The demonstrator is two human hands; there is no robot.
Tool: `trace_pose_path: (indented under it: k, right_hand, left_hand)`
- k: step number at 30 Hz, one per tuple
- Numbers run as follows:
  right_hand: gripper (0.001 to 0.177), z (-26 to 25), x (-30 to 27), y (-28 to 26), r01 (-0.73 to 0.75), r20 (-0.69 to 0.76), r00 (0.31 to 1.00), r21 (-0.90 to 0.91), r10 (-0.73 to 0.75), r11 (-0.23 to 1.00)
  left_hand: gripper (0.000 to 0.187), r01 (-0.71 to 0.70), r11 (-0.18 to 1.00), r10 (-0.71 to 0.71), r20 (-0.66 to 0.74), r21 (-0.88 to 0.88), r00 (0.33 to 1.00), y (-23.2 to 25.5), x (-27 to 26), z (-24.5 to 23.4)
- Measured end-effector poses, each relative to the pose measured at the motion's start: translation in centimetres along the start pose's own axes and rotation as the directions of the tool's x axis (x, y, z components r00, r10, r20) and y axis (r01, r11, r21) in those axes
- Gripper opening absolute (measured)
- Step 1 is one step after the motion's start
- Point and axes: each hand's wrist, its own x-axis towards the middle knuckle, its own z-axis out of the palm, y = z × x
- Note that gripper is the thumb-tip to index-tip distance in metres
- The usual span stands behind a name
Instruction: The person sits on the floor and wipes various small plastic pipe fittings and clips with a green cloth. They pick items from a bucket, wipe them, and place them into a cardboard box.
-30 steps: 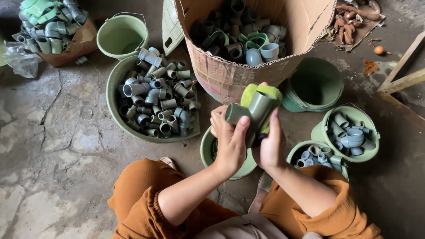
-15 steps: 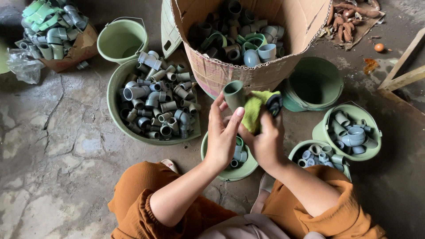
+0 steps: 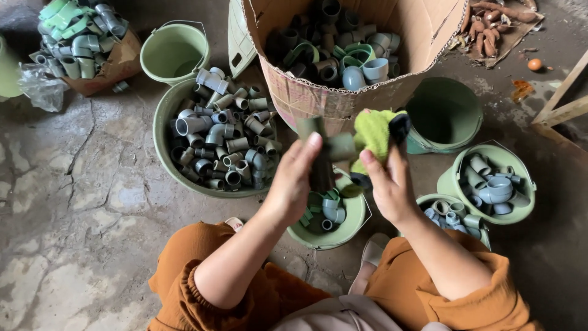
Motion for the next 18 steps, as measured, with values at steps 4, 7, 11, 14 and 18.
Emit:
trace_pose_path:
  k: [4, 7, 11, 14, 18]
  right_hand:
    - [0.036, 0.9, -0.4, 0.3, -0.113, 0.091, 0.991, 0.157, 0.099, 0.981]
    - [0.026, 1.6, -1.1, 0.7, -0.229, 0.023, 0.973, 0.271, 0.231, 0.935]
    - [0.021, 1.3, -0.6, -0.5, -0.24, -0.02, 0.964, 0.369, 0.266, 0.898]
    - [0.02, 0.9, 0.0, -0.2, -0.211, 0.018, 0.975, 0.372, 0.22, 0.904]
    - [0.029, -1.0, 0.2, 1.2, -0.203, 0.013, 0.978, 0.23, 0.206, 0.952]
  left_hand:
    - [0.045, -0.253, 0.894, 0.203, 0.169, 0.37, 0.965, -1.1, -0.7, -0.1]
    - [0.043, -0.532, 0.638, 0.433, 0.311, 0.557, 0.846, -1.0, -1.5, -0.2]
    - [0.053, -0.746, 0.265, 0.564, 0.529, 0.61, 0.634, 0.6, -2.6, 0.2]
    - [0.059, -0.77, 0.125, 0.531, 0.614, 0.625, 0.584, 1.6, -2.1, -0.2]
    - [0.054, -0.791, 0.134, 0.467, 0.666, 0.597, 0.581, 2.4, -1.1, -1.1]
